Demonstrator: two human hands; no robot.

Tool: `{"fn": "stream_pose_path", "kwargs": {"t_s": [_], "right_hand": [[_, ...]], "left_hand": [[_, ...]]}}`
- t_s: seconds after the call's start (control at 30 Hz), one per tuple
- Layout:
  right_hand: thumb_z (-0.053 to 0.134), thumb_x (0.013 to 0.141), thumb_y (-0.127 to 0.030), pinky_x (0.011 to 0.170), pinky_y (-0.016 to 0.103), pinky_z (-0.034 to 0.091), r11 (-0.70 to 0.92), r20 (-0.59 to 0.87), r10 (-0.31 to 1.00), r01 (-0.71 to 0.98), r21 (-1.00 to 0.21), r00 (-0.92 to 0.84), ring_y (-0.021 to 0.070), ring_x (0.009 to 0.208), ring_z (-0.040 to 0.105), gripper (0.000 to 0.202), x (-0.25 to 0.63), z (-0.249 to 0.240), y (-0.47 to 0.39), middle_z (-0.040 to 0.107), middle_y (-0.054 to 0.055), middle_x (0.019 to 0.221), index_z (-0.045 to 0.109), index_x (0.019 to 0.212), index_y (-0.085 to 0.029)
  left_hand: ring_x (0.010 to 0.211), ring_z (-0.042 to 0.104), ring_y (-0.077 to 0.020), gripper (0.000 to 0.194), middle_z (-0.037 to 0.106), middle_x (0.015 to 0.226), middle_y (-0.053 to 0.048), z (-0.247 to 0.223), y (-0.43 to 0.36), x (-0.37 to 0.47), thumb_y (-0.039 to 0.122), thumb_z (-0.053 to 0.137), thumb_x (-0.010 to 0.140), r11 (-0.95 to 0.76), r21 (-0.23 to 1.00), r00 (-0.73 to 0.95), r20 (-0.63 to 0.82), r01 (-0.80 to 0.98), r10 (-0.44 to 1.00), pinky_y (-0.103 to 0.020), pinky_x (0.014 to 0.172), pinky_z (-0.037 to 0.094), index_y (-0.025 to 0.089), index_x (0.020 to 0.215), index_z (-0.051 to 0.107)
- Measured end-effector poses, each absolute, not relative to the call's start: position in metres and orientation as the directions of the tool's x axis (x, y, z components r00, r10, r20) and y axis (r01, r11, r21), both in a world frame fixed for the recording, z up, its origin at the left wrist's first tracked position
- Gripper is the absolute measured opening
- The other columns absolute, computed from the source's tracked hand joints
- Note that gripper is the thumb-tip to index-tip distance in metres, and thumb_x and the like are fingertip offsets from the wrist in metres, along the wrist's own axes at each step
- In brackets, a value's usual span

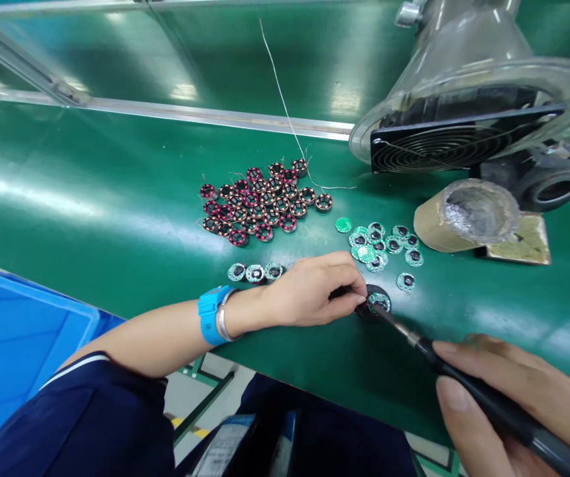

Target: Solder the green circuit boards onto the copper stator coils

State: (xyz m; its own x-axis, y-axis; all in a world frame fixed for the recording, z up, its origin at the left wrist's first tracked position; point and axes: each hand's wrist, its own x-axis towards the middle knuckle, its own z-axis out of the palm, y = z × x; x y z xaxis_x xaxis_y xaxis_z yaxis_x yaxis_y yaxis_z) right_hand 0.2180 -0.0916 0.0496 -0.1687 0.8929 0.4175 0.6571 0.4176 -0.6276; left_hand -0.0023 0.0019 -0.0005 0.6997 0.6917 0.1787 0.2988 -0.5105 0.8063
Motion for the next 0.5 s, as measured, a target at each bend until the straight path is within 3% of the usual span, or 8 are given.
{"fn": "stream_pose_path", "kwargs": {"t_s": [0.27,0.5], "right_hand": [[0.06,0.082,-0.01,0.047,0.024,0.048,0.468,0.435,0.872,0.645,-0.605,-0.225,0.0113,0.052,0.06,0.025,0.22,0.052,-0.089,0.063,-0.001,0.066,0.065,0.101,-0.026],[0.061,0.084,-0.017,0.054,0.029,0.051,0.339,0.337,0.931,0.68,-0.65,-0.142,0.0143,0.06,0.064,0.021,0.231,0.044,-0.102,0.066,0.001,0.073,0.068,0.1,-0.03]], "left_hand": [[0.082,0.063,-0.0116,0.009,0.067,0.092,-0.003,0.0,0.001,-0.001,0.017,0.058,0.088,-0.5,0.803,0.7,0.153,0.323,0.698,-0.022,0.076,0.051,0.017,0.089,0.067],[0.082,0.063,-0.012,0.01,0.067,0.092,-0.003,0.0,0.001,-0.001,0.019,0.058,0.089,-0.501,0.803,0.701,0.153,0.323,0.696,-0.023,0.076,0.052,0.016,0.089,0.068]]}}
